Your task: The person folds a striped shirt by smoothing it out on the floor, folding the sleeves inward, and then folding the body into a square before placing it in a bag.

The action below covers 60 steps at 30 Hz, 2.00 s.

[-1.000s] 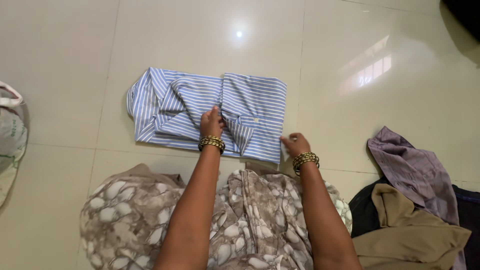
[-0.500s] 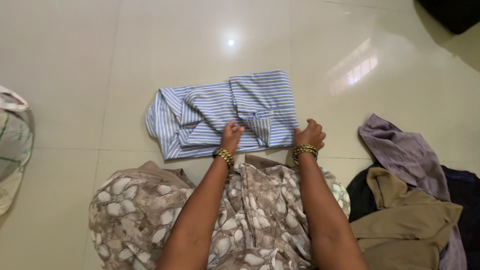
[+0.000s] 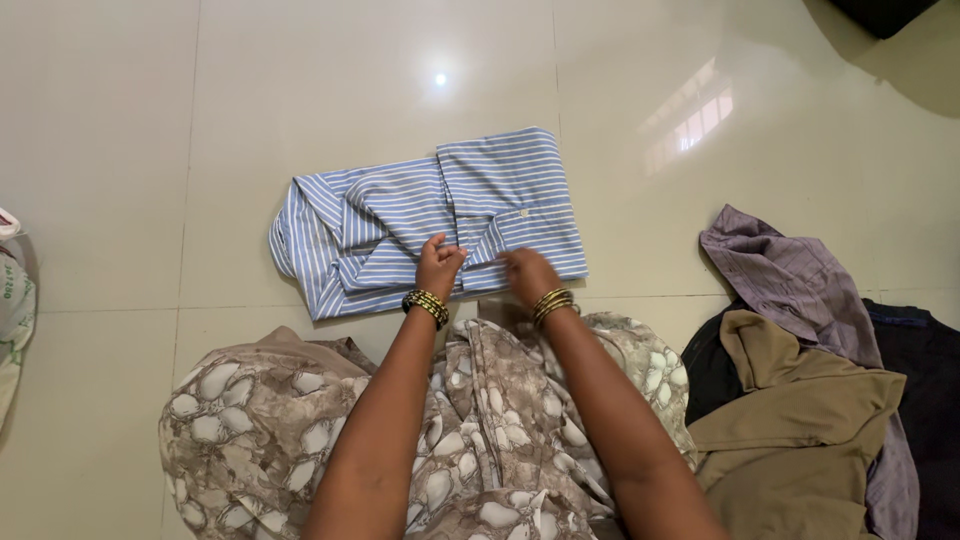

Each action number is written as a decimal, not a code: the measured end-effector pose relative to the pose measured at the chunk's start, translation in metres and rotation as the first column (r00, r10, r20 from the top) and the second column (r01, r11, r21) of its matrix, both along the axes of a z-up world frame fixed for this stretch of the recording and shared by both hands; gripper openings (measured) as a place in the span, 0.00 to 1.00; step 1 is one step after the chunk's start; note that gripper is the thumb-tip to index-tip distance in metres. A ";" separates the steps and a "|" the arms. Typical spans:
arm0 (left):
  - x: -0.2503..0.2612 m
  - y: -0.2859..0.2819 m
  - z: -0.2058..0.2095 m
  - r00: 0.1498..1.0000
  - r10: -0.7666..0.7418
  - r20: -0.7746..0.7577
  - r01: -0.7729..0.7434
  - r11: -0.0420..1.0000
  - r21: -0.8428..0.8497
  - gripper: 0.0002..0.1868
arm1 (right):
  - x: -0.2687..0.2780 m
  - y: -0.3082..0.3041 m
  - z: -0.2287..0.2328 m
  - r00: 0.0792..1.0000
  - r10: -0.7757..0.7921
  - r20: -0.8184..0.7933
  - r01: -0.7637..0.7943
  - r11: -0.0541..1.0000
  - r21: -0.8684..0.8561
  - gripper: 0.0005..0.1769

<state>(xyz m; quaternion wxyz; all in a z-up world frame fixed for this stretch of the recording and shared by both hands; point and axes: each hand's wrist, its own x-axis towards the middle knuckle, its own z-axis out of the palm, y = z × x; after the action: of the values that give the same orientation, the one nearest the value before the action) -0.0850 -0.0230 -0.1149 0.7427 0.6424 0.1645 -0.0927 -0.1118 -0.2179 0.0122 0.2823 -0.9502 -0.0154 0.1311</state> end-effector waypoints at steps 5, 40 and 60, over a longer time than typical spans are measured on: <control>-0.002 0.000 0.023 0.998 -0.037 0.043 0.031 0.989 0.145 0.31 | 0.010 -0.027 -0.018 0.979 -0.180 0.100 0.180 0.984 0.008 0.21; 0.006 -0.036 0.165 0.790 -0.609 -0.064 0.184 0.137 0.973 0.15 | 0.041 -0.069 -0.042 0.879 -0.470 0.079 0.407 0.827 0.388 0.14; 0.100 -0.096 0.121 0.774 -0.569 -0.276 0.365 0.047 0.930 0.44 | 0.128 -0.047 -0.032 0.967 -0.143 0.212 0.089 0.965 0.245 0.26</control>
<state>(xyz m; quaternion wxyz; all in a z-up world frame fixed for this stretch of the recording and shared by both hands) 0.0146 -0.1186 0.0065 0.1262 0.9752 -0.0965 -0.1542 0.0160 -0.2646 -0.0196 0.3956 -0.9184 -0.0072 0.0016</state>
